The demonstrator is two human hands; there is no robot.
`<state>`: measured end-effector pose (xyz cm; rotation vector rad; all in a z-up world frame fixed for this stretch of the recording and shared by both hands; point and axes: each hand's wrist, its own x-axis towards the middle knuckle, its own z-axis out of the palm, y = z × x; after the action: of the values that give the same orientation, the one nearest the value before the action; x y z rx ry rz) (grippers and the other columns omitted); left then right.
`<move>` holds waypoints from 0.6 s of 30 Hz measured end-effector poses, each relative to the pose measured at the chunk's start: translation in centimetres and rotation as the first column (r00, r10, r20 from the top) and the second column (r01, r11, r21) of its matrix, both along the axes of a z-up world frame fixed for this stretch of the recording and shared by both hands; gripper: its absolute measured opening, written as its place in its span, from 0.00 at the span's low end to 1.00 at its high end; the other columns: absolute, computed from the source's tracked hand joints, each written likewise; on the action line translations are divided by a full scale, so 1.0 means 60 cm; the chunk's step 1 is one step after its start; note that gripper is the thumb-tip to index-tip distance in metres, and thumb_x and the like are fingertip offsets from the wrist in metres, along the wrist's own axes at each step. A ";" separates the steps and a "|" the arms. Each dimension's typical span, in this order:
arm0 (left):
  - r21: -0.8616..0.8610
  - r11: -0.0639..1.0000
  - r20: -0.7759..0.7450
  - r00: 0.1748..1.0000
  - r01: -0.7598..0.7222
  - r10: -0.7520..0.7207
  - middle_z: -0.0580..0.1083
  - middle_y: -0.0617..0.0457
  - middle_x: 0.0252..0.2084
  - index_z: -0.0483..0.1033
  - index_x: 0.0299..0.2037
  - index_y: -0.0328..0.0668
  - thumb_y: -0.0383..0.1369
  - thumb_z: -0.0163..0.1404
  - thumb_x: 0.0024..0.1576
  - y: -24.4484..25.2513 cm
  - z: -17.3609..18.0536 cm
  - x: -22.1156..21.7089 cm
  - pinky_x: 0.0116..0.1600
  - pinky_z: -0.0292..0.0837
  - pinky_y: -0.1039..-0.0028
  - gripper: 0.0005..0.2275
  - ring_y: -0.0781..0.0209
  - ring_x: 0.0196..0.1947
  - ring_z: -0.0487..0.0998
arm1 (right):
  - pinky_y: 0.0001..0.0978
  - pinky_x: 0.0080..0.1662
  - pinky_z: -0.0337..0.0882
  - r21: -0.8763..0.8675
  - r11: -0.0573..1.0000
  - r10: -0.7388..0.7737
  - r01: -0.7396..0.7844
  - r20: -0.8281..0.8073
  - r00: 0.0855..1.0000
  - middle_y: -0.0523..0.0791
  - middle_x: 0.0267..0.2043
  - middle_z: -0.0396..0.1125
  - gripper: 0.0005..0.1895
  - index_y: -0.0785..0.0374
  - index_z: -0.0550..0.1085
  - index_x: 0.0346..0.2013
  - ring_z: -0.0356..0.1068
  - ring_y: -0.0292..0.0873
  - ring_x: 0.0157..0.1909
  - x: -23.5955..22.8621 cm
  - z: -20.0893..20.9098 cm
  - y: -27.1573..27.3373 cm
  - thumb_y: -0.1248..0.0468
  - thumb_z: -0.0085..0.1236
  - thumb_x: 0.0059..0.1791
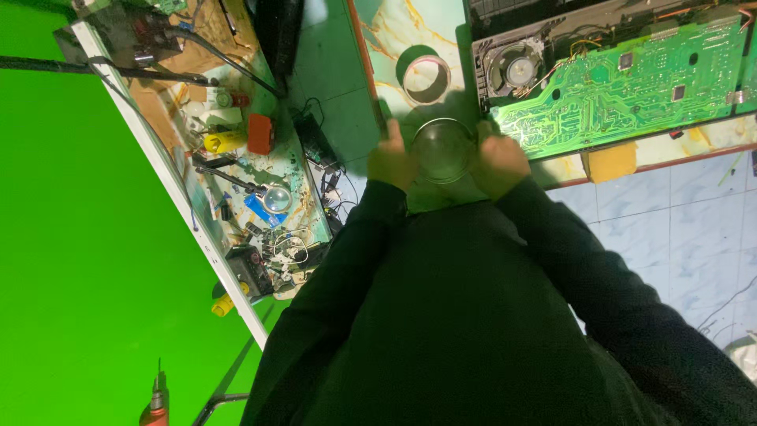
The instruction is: The person works on a green circuit board placed on a cluttered workbench. They use a screwdriver to manipulate components on the board, then switch to pliers to cut a wire. The person also handles a small metal bowl and a small orange component during the process.
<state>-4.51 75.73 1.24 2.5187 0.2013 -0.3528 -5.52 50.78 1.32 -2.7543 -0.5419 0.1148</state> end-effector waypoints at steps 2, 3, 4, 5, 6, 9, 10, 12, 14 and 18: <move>-0.067 0.998 -0.046 0.999 -0.008 0.005 0.77 0.32 0.34 0.72 0.51 0.33 0.42 0.59 0.53 -0.001 -0.005 0.001 0.40 0.76 0.51 0.22 0.32 0.36 0.80 | 0.50 0.35 0.70 -0.108 0.994 -0.047 0.028 -0.178 0.983 0.57 0.29 0.67 0.12 0.69 0.72 0.31 0.69 0.59 0.32 -0.028 -0.044 -0.021 0.61 0.60 0.47; -0.108 0.994 -0.046 0.999 -0.024 0.019 0.78 0.33 0.34 0.75 0.44 0.35 0.40 0.59 0.53 -0.003 -0.009 0.002 0.41 0.76 0.52 0.17 0.33 0.37 0.81 | 0.51 0.34 0.70 -0.068 0.997 -0.041 0.029 -0.182 0.982 0.57 0.28 0.67 0.12 0.70 0.72 0.32 0.69 0.60 0.32 -0.035 -0.064 -0.027 0.61 0.60 0.46; -0.148 0.988 -0.050 0.998 -0.039 0.032 0.79 0.34 0.34 0.79 0.38 0.37 0.38 0.60 0.52 -0.004 -0.012 0.000 0.43 0.77 0.53 0.12 0.34 0.38 0.81 | 0.52 0.34 0.69 -0.026 0.999 -0.034 0.030 -0.189 0.981 0.57 0.27 0.66 0.12 0.70 0.72 0.33 0.69 0.61 0.31 -0.040 -0.079 -0.025 0.62 0.59 0.46; -0.185 0.979 -0.002 0.997 -0.082 0.083 0.78 0.34 0.34 0.78 0.38 0.37 0.38 0.58 0.54 -0.006 -0.015 -0.004 0.42 0.77 0.53 0.12 0.33 0.37 0.81 | 0.53 0.34 0.69 0.015 0.999 -0.028 0.031 -0.195 0.980 0.56 0.26 0.66 0.12 0.70 0.72 0.34 0.68 0.61 0.31 -0.042 -0.087 -0.021 0.62 0.59 0.46; -0.224 0.967 0.053 0.989 -0.124 0.139 0.78 0.33 0.34 0.78 0.38 0.36 0.38 0.57 0.57 -0.006 -0.020 0.000 0.42 0.77 0.54 0.11 0.33 0.37 0.81 | 0.54 0.33 0.68 0.044 0.999 -0.022 0.028 -0.127 0.992 0.57 0.26 0.66 0.12 0.70 0.72 0.37 0.68 0.62 0.30 -0.033 -0.089 -0.019 0.62 0.59 0.48; -0.240 0.963 0.186 0.968 -0.124 0.171 0.78 0.35 0.33 0.76 0.37 0.36 0.37 0.55 0.58 -0.005 -0.045 0.024 0.42 0.76 0.53 0.10 0.32 0.35 0.80 | 0.57 0.35 0.68 0.114 0.992 -0.053 0.057 -0.036 0.998 0.59 0.26 0.67 0.11 0.69 0.73 0.40 0.68 0.64 0.29 0.004 -0.063 -0.008 0.62 0.60 0.52; -0.225 0.968 0.223 0.962 -0.108 0.159 0.78 0.36 0.33 0.75 0.37 0.37 0.37 0.55 0.58 -0.006 -0.051 0.027 0.42 0.76 0.53 0.10 0.32 0.35 0.80 | 0.56 0.38 0.69 0.127 0.987 -0.086 0.095 -0.081 0.993 0.60 0.28 0.68 0.10 0.68 0.73 0.39 0.70 0.65 0.30 0.022 -0.049 -0.001 0.62 0.59 0.53; -0.167 0.984 0.262 0.959 -0.065 0.108 0.78 0.37 0.31 0.74 0.38 0.38 0.36 0.53 0.59 -0.014 -0.049 0.034 0.42 0.73 0.49 0.09 0.30 0.32 0.79 | 0.56 0.39 0.71 0.164 0.976 -0.128 0.147 -0.118 0.985 0.61 0.29 0.69 0.10 0.68 0.72 0.39 0.71 0.66 0.31 0.038 -0.008 0.014 0.63 0.59 0.52; -0.116 0.991 0.189 0.978 -0.068 0.090 0.78 0.38 0.32 0.73 0.42 0.39 0.36 0.53 0.59 -0.017 -0.020 0.036 0.42 0.71 0.46 0.09 0.30 0.33 0.78 | 0.56 0.37 0.71 0.215 0.962 -0.150 0.170 -0.103 0.983 0.61 0.28 0.70 0.12 0.71 0.72 0.41 0.71 0.67 0.30 0.050 0.036 0.028 0.65 0.59 0.49; 0.078 0.993 0.188 0.976 0.093 -0.106 0.77 0.41 0.43 0.75 0.51 0.41 0.33 0.52 0.56 -0.023 0.049 0.027 0.49 0.68 0.48 0.13 0.38 0.45 0.77 | 0.56 0.36 0.71 0.300 0.930 -0.178 0.213 -0.139 0.974 0.62 0.28 0.69 0.14 0.74 0.69 0.47 0.71 0.67 0.31 0.038 0.085 0.045 0.67 0.55 0.50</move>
<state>-2.86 74.36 4.17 2.6171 0.0108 -0.1421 -3.25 53.48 6.43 -2.4561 -0.2290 0.1193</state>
